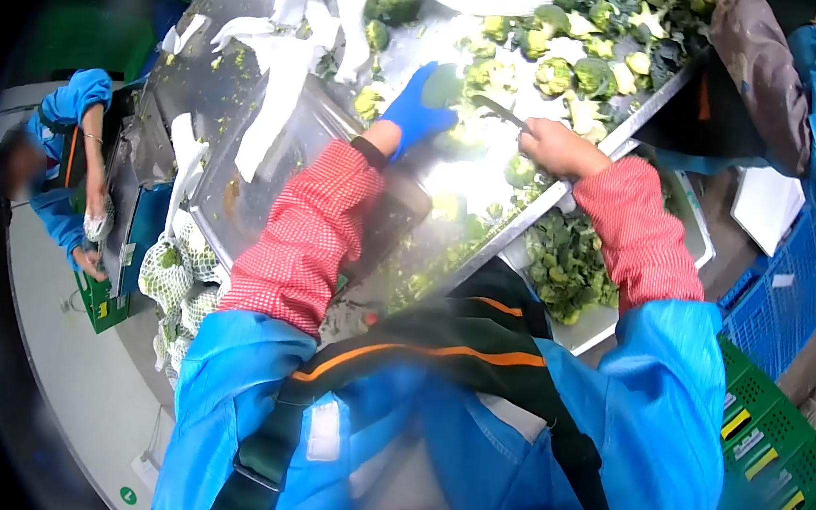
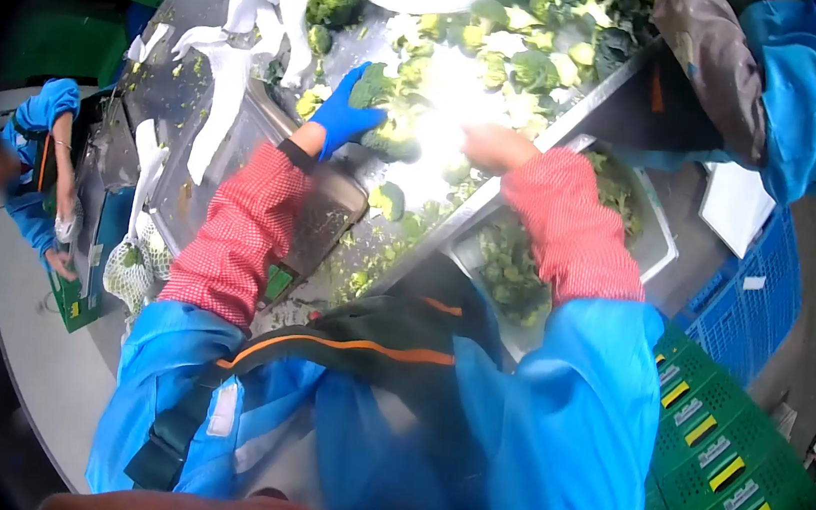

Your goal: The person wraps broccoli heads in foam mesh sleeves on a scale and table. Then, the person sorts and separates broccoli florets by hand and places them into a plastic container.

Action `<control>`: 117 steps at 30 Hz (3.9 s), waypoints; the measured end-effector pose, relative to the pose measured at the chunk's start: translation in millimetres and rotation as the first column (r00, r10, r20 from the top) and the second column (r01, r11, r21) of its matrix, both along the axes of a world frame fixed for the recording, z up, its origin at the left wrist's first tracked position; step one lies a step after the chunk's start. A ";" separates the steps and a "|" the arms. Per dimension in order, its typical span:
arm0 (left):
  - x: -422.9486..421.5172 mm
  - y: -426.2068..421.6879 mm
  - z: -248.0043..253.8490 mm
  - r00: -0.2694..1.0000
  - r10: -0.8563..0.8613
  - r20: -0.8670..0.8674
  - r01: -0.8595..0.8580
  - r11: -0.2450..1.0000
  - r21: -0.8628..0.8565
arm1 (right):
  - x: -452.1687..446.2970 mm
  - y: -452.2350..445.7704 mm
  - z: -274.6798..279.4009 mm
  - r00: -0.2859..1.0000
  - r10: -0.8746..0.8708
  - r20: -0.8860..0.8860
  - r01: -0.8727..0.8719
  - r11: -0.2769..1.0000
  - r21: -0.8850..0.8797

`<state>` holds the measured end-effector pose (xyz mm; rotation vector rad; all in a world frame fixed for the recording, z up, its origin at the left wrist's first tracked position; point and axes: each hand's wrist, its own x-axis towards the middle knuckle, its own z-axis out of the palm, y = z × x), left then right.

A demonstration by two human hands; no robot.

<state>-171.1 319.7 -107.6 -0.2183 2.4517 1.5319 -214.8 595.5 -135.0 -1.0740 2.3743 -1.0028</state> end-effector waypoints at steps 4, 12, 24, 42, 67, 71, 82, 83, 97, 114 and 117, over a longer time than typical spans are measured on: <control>1.1 11.3 31.8 0.968 0.097 0.232 -0.153 0.959 0.237 | 20.2 -5.0 45.9 0.927 -0.171 0.333 0.138 0.983 0.120; 24.8 25.4 25.2 0.990 0.123 0.068 -0.135 0.963 0.231 | 16.0 -28.1 73.4 0.780 -0.619 -0.092 0.625 0.778 0.070; 104.3 -7.3 135.7 0.962 0.241 0.129 -0.241 0.526 0.815 | 38.9 70.8 112.7 0.627 -0.510 0.588 0.729 0.651 -0.213; 230.0 -129.1 127.4 0.842 0.537 0.049 -0.526 0.800 0.288 | 70.6 -52.9 58.4 0.877 -0.202 -0.436 0.309 0.932 0.189; 220.0 -139.7 265.7 0.707 0.433 -0.559 -0.403 0.896 0.184 | 123.3 -289.7 304.0 0.732 0.002 -0.681 -0.535 0.620 -0.574; 233.9 -138.8 248.3 0.925 0.128 -0.358 -0.255 0.907 -0.336 | 137.6 -272.6 261.4 0.637 -0.194 -0.746 -0.371 0.772 -0.517; 267.4 -52.0 133.2 0.754 0.608 0.249 -0.303 -0.015 0.953 | 180.9 -193.4 201.6 0.390 0.315 0.865 0.002 0.939 -0.343; 266.0 -52.3 136.5 0.711 0.690 0.132 -0.323 0.154 0.934 | 181.1 -191.6 195.7 0.350 0.391 0.851 -0.082 0.918 -0.388; 238.5 -121.4 167.6 0.949 0.312 -0.047 -0.297 0.834 -0.465 | 120.8 -185.2 145.6 0.524 0.079 0.848 0.456 0.815 -0.357; 261.4 -116.9 133.6 0.912 0.408 0.035 -0.330 0.682 0.652 | 125.1 -164.3 159.9 0.935 0.070 0.347 -0.048 0.996 -0.073; 282.7 -86.5 152.5 0.870 0.401 0.288 -0.404 0.243 0.882 | 132.5 -154.5 162.0 0.567 0.253 0.784 0.157 0.901 -0.404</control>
